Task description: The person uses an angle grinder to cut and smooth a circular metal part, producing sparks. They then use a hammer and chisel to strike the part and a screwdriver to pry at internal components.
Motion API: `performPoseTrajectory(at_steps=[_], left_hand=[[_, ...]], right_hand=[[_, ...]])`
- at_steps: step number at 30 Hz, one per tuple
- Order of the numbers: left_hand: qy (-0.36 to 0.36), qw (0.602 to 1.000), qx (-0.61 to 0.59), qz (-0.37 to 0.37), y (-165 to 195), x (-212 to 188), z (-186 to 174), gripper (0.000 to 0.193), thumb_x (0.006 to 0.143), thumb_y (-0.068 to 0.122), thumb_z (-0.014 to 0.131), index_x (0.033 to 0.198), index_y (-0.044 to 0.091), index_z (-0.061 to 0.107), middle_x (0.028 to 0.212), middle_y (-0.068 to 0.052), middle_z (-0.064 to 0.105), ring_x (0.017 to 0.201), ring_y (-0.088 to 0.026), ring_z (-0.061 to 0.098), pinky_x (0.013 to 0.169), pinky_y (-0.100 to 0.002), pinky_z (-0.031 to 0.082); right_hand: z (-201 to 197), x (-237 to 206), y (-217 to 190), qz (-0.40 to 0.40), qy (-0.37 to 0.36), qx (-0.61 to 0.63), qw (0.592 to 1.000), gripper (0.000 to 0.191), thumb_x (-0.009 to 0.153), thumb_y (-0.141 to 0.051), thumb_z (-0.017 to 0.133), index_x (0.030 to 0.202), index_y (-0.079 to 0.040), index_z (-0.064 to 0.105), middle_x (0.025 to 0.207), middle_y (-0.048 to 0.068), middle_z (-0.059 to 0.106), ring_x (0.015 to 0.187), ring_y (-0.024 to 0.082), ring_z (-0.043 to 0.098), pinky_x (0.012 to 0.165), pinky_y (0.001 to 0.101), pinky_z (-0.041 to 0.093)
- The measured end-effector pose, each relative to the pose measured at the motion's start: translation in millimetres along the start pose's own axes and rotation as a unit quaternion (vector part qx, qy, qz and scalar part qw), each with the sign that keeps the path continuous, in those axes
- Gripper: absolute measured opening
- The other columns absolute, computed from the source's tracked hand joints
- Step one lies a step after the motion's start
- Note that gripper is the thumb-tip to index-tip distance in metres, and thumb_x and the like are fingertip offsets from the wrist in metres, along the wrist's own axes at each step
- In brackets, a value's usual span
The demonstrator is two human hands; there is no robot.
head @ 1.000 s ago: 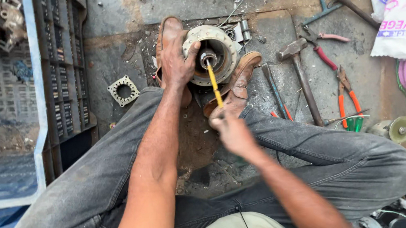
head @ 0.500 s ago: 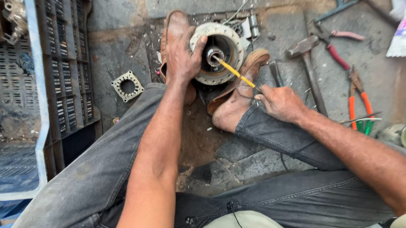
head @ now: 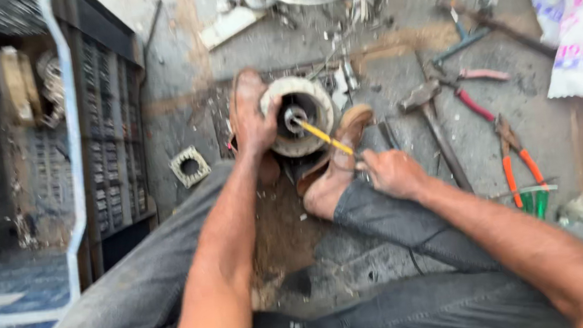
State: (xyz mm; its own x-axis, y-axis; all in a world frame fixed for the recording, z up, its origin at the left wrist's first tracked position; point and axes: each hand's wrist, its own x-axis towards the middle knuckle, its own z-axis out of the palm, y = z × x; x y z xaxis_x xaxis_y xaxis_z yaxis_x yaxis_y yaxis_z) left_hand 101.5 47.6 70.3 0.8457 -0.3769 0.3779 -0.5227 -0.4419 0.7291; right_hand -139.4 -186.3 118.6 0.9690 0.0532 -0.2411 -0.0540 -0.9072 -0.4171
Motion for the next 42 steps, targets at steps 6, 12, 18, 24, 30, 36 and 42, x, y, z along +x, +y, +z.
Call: performPoseTrajectory(at_steps=[6, 12, 18, 24, 30, 36, 42], left_hand=[[-0.080, 0.990, -0.018, -0.119, -14, -13, 8, 0.042, 0.098, 0.040, 0.071, 0.124, 0.007, 0.072, 0.130, -0.021, 0.068, 0.130, -0.039, 0.061, 0.115, -0.048, 0.044], [-0.043, 0.996, 0.043, -0.067, -6, -1, 5, 0.044, 0.094, 0.041, 0.073, 0.122, 0.006, 0.073, 0.128, -0.024, 0.066, 0.126, -0.044, 0.056, 0.109, -0.053, 0.041], [-0.060, 0.991, 0.010, -0.115, -9, -8, 4, 0.044, 0.100, 0.045, 0.064, 0.123, 0.008, 0.072, 0.120, -0.022, 0.071, 0.119, -0.042, 0.063, 0.106, -0.051, 0.045], [-0.034, 0.997, 0.001, -0.072, -2, -8, -1, 0.044, 0.103, 0.046, 0.060, 0.120, 0.007, 0.072, 0.112, -0.023, 0.074, 0.111, -0.043, 0.066, 0.101, -0.051, 0.047], [-0.067, 0.986, 0.019, -0.154, 5, -5, 0, 0.048, 0.101, 0.049, 0.059, 0.121, 0.007, 0.072, 0.107, -0.024, 0.073, 0.103, -0.044, 0.068, 0.089, -0.051, 0.052], [-0.088, 0.962, 0.072, -0.248, 3, -8, 2, 0.052, 0.099, 0.053, 0.057, 0.118, 0.006, 0.072, 0.106, -0.025, 0.073, 0.104, -0.043, 0.069, 0.090, -0.051, 0.052], [-0.163, 0.921, 0.154, -0.318, 22, 17, -1, 0.070, 0.093, 0.068, 0.058, 0.124, 0.006, 0.064, 0.110, -0.027, 0.071, 0.107, -0.045, 0.067, 0.093, -0.052, 0.050]], right_hand=[[13, 3, 16, -0.046, 0.005, 0.033, 0.998, 0.022, 0.097, -0.025, 0.061, 0.095, -0.005, 0.052, 0.070, 0.022, 0.065, 0.065, 0.046, 0.066, 0.056, 0.0560, 0.051], [14, 11, 5, 0.043, -0.037, -0.018, 0.998, 0.023, 0.091, -0.026, 0.063, 0.097, -0.006, 0.054, 0.067, 0.024, 0.065, 0.063, 0.047, 0.065, 0.056, 0.0570, 0.051], [-1, -6, -10, 0.022, 0.000, 0.052, 0.998, 0.025, 0.102, -0.030, 0.059, 0.099, -0.005, 0.054, 0.065, 0.024, 0.063, 0.063, 0.048, 0.064, 0.056, 0.0584, 0.050], [-14, -11, -16, 0.054, 0.030, 0.073, 0.995, 0.025, 0.100, -0.029, 0.059, 0.098, -0.004, 0.054, 0.064, 0.025, 0.062, 0.063, 0.049, 0.064, 0.058, 0.0595, 0.050], [-21, -11, -34, 0.058, -0.030, 0.101, 0.993, 0.028, 0.101, -0.032, 0.058, 0.098, -0.004, 0.056, 0.065, 0.026, 0.064, 0.065, 0.049, 0.065, 0.062, 0.0606, 0.050], [-5, -5, -51, 0.145, -0.080, 0.239, 0.957, 0.028, 0.101, -0.030, 0.055, 0.109, -0.003, 0.058, 0.068, 0.028, 0.065, 0.066, 0.049, 0.067, 0.061, 0.0588, 0.052], [30, -4, -77, 0.121, 0.043, 0.283, 0.950, 0.027, 0.102, -0.029, 0.059, 0.101, -0.002, 0.062, 0.074, 0.026, 0.067, 0.067, 0.046, 0.068, 0.058, 0.0552, 0.052]])
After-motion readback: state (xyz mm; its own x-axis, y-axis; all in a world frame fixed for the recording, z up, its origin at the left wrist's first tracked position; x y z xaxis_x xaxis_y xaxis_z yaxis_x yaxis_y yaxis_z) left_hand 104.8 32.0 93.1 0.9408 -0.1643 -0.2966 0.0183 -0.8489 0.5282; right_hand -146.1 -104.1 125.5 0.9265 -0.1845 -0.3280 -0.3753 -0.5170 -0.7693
